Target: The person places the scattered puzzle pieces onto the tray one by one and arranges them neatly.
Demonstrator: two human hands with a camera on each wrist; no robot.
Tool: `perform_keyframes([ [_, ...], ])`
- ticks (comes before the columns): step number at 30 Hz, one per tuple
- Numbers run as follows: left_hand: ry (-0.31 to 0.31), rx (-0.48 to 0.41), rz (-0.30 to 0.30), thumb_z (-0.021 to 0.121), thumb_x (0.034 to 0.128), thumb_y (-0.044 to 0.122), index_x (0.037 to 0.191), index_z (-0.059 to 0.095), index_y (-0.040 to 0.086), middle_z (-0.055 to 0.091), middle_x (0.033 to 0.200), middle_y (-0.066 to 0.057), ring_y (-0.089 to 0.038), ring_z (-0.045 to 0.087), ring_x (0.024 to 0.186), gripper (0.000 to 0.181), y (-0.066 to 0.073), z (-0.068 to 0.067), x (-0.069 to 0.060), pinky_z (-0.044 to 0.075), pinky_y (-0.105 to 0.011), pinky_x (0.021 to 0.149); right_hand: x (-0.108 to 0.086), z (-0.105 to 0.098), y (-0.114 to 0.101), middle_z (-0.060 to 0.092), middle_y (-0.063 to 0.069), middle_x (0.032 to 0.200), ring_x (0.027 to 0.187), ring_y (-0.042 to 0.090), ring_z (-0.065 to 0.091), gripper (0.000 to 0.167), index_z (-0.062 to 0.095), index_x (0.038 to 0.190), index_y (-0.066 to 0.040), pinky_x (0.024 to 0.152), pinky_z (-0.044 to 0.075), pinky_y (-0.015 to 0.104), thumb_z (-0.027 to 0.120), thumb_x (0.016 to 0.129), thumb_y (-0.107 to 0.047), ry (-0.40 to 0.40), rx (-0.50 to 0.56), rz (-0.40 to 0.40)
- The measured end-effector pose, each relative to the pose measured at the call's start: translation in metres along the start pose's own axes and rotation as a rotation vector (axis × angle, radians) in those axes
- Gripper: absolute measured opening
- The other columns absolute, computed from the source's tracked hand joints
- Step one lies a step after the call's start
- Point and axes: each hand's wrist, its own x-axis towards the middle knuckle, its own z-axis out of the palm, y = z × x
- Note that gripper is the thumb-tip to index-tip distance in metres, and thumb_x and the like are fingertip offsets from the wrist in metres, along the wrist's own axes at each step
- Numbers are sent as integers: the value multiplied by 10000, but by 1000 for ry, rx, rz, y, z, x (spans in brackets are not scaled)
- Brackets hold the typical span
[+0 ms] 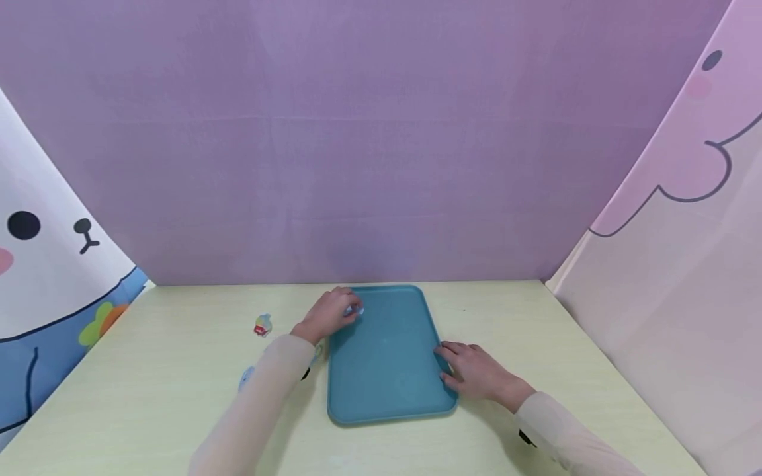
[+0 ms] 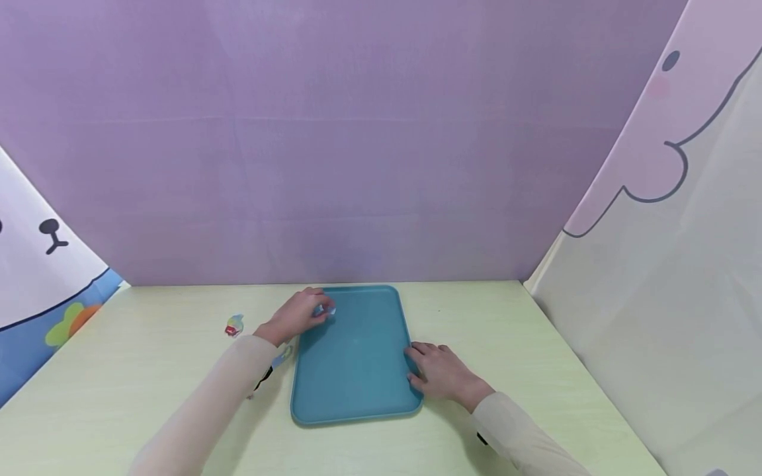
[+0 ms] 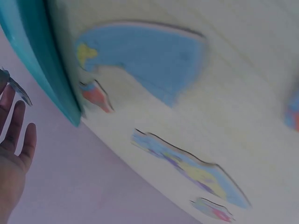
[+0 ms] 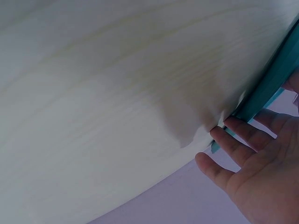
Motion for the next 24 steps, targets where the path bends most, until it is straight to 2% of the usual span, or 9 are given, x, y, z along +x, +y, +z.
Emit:
perform_keyframes([
  [13,66,-8,67,670,819,148,948,701,120,644,909,-4,-161,597,840,135,21,6,21,497,-302,753,0,0,1,508,164,1294,1182,317,499,481,499,1271,-29,903,431,506,567,878,-298,6,-7,-6],
  [24,64,14,58,656,835,178,957,687,140,620,887,5,-133,590,798,132,32,7,36,492,-279,711,0,1,1,515,159,1289,1173,317,507,489,504,1267,-37,892,437,510,581,868,-309,25,-7,-16],
])
